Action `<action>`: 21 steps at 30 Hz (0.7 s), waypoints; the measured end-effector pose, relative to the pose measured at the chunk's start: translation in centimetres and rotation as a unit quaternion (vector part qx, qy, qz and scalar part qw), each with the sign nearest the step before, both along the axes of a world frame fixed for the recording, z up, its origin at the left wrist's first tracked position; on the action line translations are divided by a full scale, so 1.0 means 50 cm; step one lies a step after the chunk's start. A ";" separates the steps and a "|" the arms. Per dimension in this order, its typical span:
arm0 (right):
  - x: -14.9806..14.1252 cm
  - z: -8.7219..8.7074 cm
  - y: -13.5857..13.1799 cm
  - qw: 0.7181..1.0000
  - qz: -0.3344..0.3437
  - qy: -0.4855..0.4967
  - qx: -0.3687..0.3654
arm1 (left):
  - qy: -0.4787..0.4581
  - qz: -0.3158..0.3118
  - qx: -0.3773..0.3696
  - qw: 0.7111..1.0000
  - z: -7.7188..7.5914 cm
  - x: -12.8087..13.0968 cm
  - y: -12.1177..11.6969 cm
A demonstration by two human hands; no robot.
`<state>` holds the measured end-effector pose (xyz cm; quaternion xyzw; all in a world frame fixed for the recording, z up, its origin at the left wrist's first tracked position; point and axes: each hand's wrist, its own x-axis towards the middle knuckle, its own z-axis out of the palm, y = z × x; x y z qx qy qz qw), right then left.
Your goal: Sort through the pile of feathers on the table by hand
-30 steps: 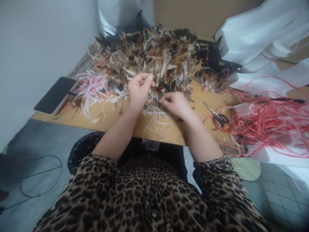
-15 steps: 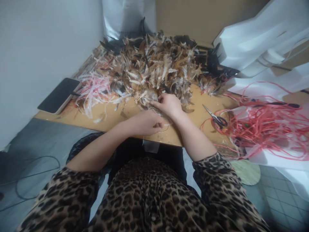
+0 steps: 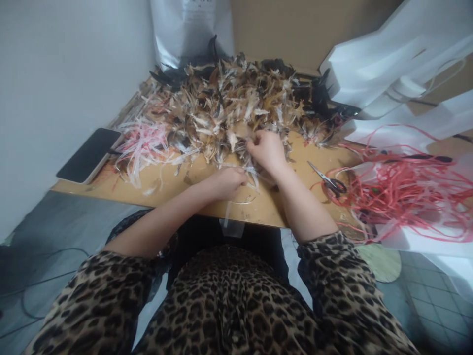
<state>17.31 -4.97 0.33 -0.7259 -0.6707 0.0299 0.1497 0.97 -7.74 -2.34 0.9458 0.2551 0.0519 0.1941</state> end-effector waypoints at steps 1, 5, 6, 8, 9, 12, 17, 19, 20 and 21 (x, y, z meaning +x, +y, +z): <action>0.012 0.008 0.006 1.000 -0.009 0.016 0.022 | -0.009 0.002 -0.002 1.000 -0.001 0.004 0.013; 0.048 0.031 0.038 0.994 -0.044 0.055 0.078 | -0.045 0.029 -0.016 0.998 0.004 0.021 0.058; 0.054 0.032 0.048 0.993 -0.048 0.060 0.087 | -0.042 0.045 -0.037 0.997 0.011 0.025 0.065; 0.063 0.033 0.071 0.991 -0.053 0.070 0.102 | -0.017 0.049 -0.098 0.994 0.034 0.029 0.076; 0.067 0.033 0.083 0.990 -0.053 0.074 0.106 | -0.004 0.045 -0.133 0.990 0.048 0.031 0.081; 0.072 0.036 0.116 0.990 -0.049 0.080 0.109 | -0.056 0.051 -0.252 0.965 0.094 0.034 0.101; 0.062 0.045 0.153 0.994 -0.078 0.045 0.058 | -0.342 0.208 -0.436 0.806 0.107 0.040 0.163; 0.057 0.042 0.166 0.995 -0.083 0.034 0.034 | -0.425 0.269 -0.448 0.739 0.087 0.044 0.192; 0.056 0.038 0.174 0.996 -0.081 0.032 0.023 | -0.434 0.290 -0.458 0.719 0.075 0.047 0.205; 0.055 0.033 0.183 0.996 -0.078 0.034 0.014 | -0.435 0.302 -0.467 0.708 0.065 0.050 0.218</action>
